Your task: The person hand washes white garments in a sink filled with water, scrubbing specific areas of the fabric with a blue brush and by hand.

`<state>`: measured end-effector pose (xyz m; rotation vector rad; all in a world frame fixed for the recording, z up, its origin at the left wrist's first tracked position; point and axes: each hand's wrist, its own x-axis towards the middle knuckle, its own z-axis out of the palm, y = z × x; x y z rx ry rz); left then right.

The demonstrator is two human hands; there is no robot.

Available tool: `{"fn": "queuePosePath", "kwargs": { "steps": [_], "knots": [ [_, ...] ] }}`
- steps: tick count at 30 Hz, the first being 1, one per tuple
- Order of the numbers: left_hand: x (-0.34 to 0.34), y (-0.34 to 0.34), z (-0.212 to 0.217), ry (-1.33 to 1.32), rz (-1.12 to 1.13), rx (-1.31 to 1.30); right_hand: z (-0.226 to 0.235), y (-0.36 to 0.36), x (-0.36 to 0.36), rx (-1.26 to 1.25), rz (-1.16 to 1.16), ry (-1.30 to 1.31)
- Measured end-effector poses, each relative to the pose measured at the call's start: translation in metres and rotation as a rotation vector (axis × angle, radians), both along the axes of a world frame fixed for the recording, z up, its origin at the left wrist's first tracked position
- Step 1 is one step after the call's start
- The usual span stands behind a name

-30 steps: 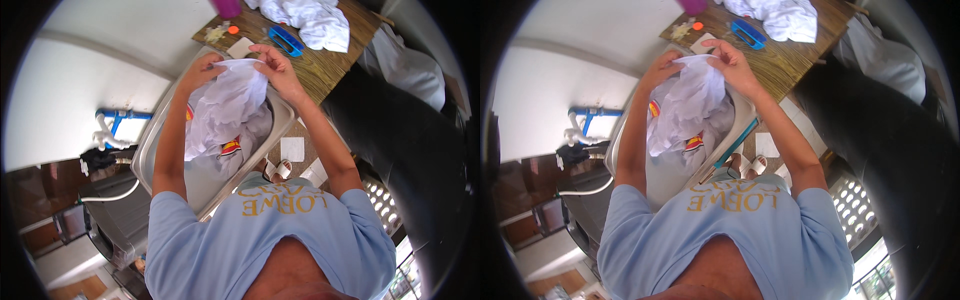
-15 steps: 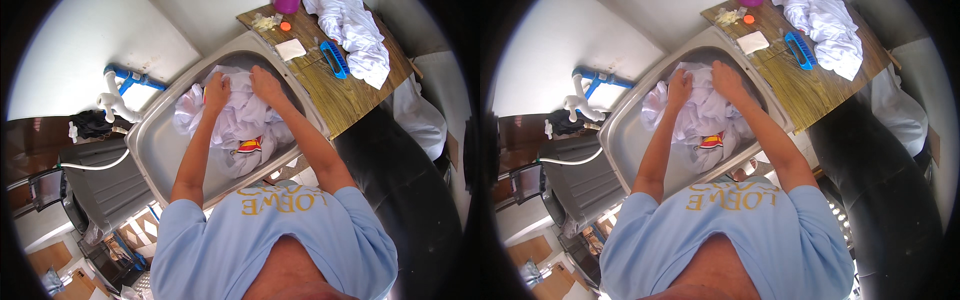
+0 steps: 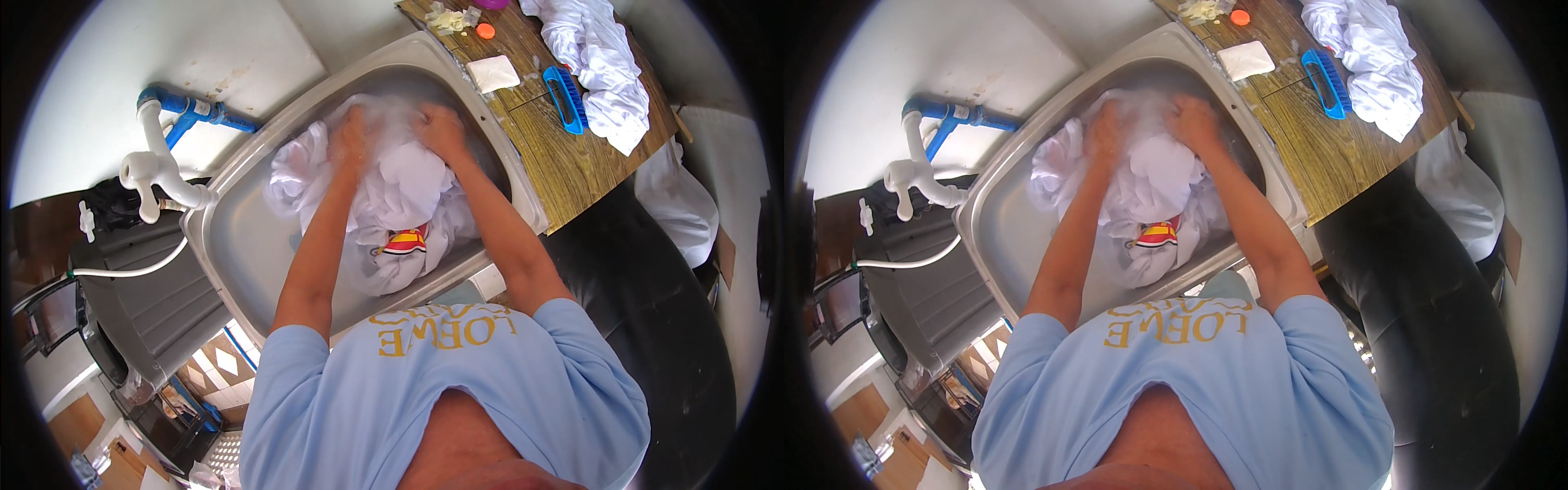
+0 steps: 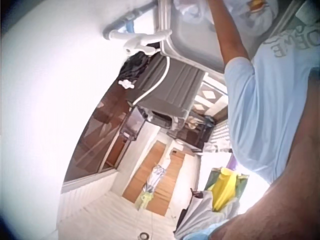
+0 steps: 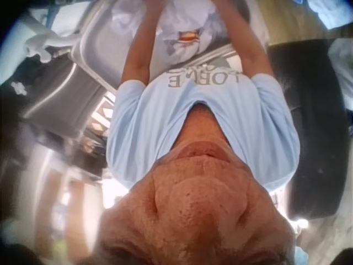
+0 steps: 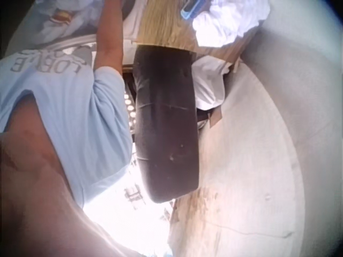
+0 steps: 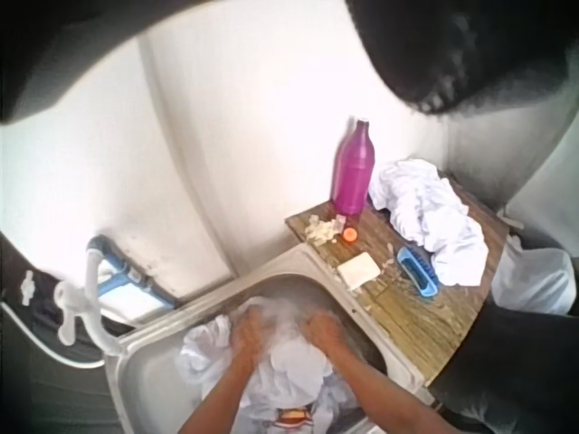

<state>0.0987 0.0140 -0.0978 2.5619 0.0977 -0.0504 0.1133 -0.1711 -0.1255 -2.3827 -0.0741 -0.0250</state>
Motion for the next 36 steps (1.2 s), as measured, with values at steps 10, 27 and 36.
{"fn": "queuePosePath", "kwargs": {
  "steps": [10, 27, 36],
  "knots": [
    [0.007, -0.013, 0.047, -0.158, 0.145, -1.41, 0.069, 0.02, 0.004, 1.811, -0.148, 0.805],
    [0.021, -0.092, 0.053, -0.74, -0.104, -0.247, -0.038, 0.031, 0.027, 2.352, 0.899, 0.611],
    [0.021, -0.079, 0.036, -0.665, -0.008, -0.347, 0.004, 0.036, 0.015, 2.124, 0.386, 0.699]
  ]
}}
